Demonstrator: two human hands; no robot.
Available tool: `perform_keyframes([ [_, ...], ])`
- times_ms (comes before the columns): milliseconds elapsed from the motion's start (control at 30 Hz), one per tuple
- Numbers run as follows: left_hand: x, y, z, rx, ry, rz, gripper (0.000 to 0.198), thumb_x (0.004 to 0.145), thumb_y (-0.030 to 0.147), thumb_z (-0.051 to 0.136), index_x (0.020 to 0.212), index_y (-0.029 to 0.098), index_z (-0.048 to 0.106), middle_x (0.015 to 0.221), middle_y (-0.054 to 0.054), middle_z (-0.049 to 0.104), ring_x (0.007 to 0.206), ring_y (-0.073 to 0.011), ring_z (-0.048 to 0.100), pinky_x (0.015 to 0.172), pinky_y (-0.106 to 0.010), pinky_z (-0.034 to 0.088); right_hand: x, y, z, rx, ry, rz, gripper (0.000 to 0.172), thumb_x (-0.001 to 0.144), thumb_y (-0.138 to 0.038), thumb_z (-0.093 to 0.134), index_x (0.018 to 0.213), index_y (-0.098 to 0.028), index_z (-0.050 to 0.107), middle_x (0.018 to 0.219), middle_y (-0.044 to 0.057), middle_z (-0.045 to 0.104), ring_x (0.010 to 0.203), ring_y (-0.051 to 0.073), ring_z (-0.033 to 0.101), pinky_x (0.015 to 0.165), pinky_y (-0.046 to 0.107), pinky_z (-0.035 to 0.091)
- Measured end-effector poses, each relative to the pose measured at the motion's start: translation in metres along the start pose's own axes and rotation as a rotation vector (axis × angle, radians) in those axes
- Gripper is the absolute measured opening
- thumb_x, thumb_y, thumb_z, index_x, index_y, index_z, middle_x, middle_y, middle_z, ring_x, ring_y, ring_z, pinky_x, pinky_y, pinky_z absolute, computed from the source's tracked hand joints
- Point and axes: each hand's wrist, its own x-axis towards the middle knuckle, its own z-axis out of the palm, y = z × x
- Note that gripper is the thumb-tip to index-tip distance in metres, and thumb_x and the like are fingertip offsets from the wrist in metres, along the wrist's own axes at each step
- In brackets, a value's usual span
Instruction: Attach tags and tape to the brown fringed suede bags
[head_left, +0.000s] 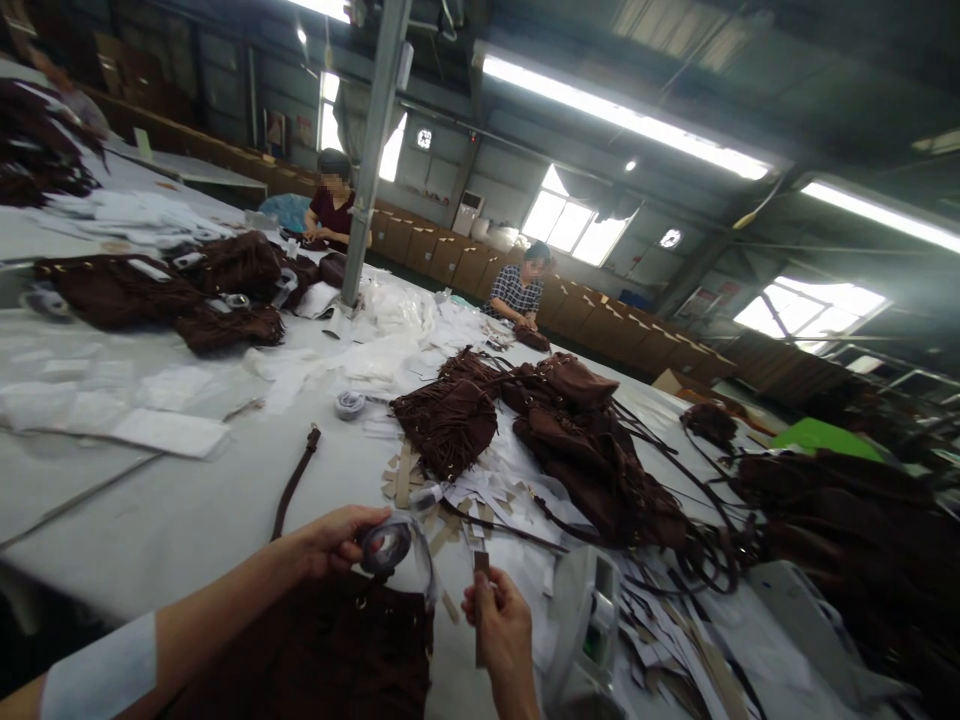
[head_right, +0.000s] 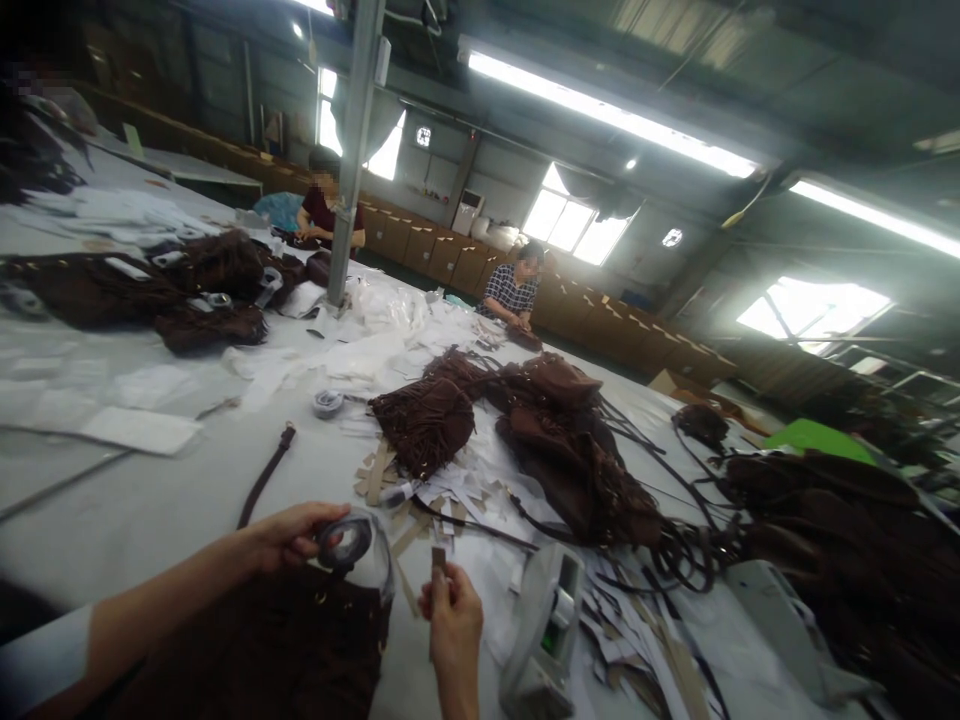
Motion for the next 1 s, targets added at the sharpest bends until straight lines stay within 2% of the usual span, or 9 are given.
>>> perform_keyframes([
  [100, 0.003, -0.004, 0.007, -0.04, -0.038, -0.017, 0.044, 0.068, 0.055, 0.068, 0.071, 0.014, 0.053, 0.057, 0.004, 0.05, 0.033, 0.0012, 0.016, 0.034, -0.016, 0.002, -0.029, -0.014, 0.021, 0.253, -0.16, 0.116, 0.058, 0.075, -0.067, 0.05, 0.099, -0.015, 0.058, 0.058, -0.001, 0.059, 0.039, 0.011, 0.05, 0.037, 0.02, 0.036],
  [200, -0.001, -0.004, 0.016, -0.056, -0.062, 0.016, 0.04, 0.069, 0.049, 0.071, 0.081, 0.017, 0.052, 0.063, 0.005, 0.052, 0.035, 0.0006, 0.02, 0.035, -0.015, 0.004, -0.046, -0.024, 0.053, 0.406, -0.276, 0.165, 0.057, 0.071, -0.065, 0.058, 0.097, -0.015, 0.059, 0.059, -0.002, 0.059, 0.04, 0.007, 0.049, 0.036, 0.017, 0.034],
  [300, -0.011, -0.004, 0.023, -0.048, -0.086, 0.057, 0.041, 0.067, 0.047, 0.075, 0.084, 0.019, 0.05, 0.06, 0.008, 0.047, 0.035, 0.0003, 0.021, 0.036, -0.015, 0.005, -0.047, -0.03, 0.077, 0.431, -0.253, 0.203, 0.051, 0.068, -0.063, 0.062, 0.083, -0.014, 0.061, 0.058, 0.0, 0.061, 0.042, 0.008, 0.053, 0.036, 0.016, 0.036],
  [433, -0.021, -0.007, 0.027, 0.056, -0.107, 0.147, 0.042, 0.068, 0.051, 0.073, 0.08, 0.02, 0.048, 0.055, 0.011, 0.039, 0.034, 0.0002, 0.019, 0.035, -0.017, 0.004, -0.041, -0.035, 0.092, 0.416, -0.165, 0.252, 0.047, 0.07, -0.062, 0.061, 0.072, -0.015, 0.057, 0.051, 0.001, 0.059, 0.036, 0.009, 0.051, 0.033, 0.017, 0.035],
  [600, -0.023, -0.021, 0.044, 0.163, -0.044, 0.324, 0.045, 0.069, 0.059, 0.067, 0.078, 0.021, 0.046, 0.048, 0.012, 0.038, 0.03, -0.0012, 0.018, 0.032, -0.019, 0.005, -0.031, -0.032, 0.102, 0.463, -0.039, 0.255, 0.048, 0.07, -0.064, 0.059, 0.066, -0.016, 0.057, 0.045, -0.001, 0.055, 0.032, 0.008, 0.044, 0.031, 0.018, 0.032],
  [700, -0.019, -0.034, 0.052, 0.197, -0.037, 0.396, 0.046, 0.068, 0.061, 0.067, 0.079, 0.019, 0.05, 0.048, 0.008, 0.047, 0.03, -0.0037, 0.031, 0.031, -0.018, 0.013, -0.026, -0.031, 0.102, 0.483, -0.007, 0.206, 0.049, 0.071, -0.065, 0.057, 0.065, -0.017, 0.059, 0.044, -0.001, 0.053, 0.036, 0.011, 0.048, 0.033, 0.021, 0.035],
  [767, -0.015, -0.04, 0.05, 0.179, -0.007, 0.435, 0.046, 0.069, 0.061, 0.066, 0.08, 0.019, 0.051, 0.047, 0.006, 0.051, 0.03, -0.005, 0.035, 0.03, -0.018, 0.015, -0.026, -0.034, 0.097, 0.491, -0.072, 0.153, 0.048, 0.07, -0.065, 0.058, 0.072, -0.017, 0.064, 0.05, 0.001, 0.058, 0.045, 0.015, 0.055, 0.039, 0.023, 0.041],
  [900, -0.008, -0.044, 0.033, 0.042, 0.082, 0.428, 0.043, 0.071, 0.06, 0.064, 0.077, 0.021, 0.047, 0.043, 0.011, 0.039, 0.027, -0.0023, 0.021, 0.028, -0.017, 0.008, -0.033, -0.039, 0.083, 0.54, -0.338, 0.095, 0.046, 0.067, -0.061, 0.064, 0.081, -0.017, 0.07, 0.065, 0.004, 0.066, 0.06, 0.019, 0.063, 0.052, 0.026, 0.047],
  [1000, -0.003, -0.046, 0.024, -0.037, 0.104, 0.413, 0.043, 0.071, 0.058, 0.066, 0.077, 0.02, 0.046, 0.048, 0.011, 0.041, 0.028, -0.0006, 0.02, 0.028, -0.015, 0.006, -0.039, -0.038, 0.072, 0.542, -0.342, 0.127, 0.045, 0.066, -0.057, 0.068, 0.083, -0.016, 0.072, 0.065, 0.004, 0.067, 0.062, 0.018, 0.062, 0.053, 0.023, 0.045],
])
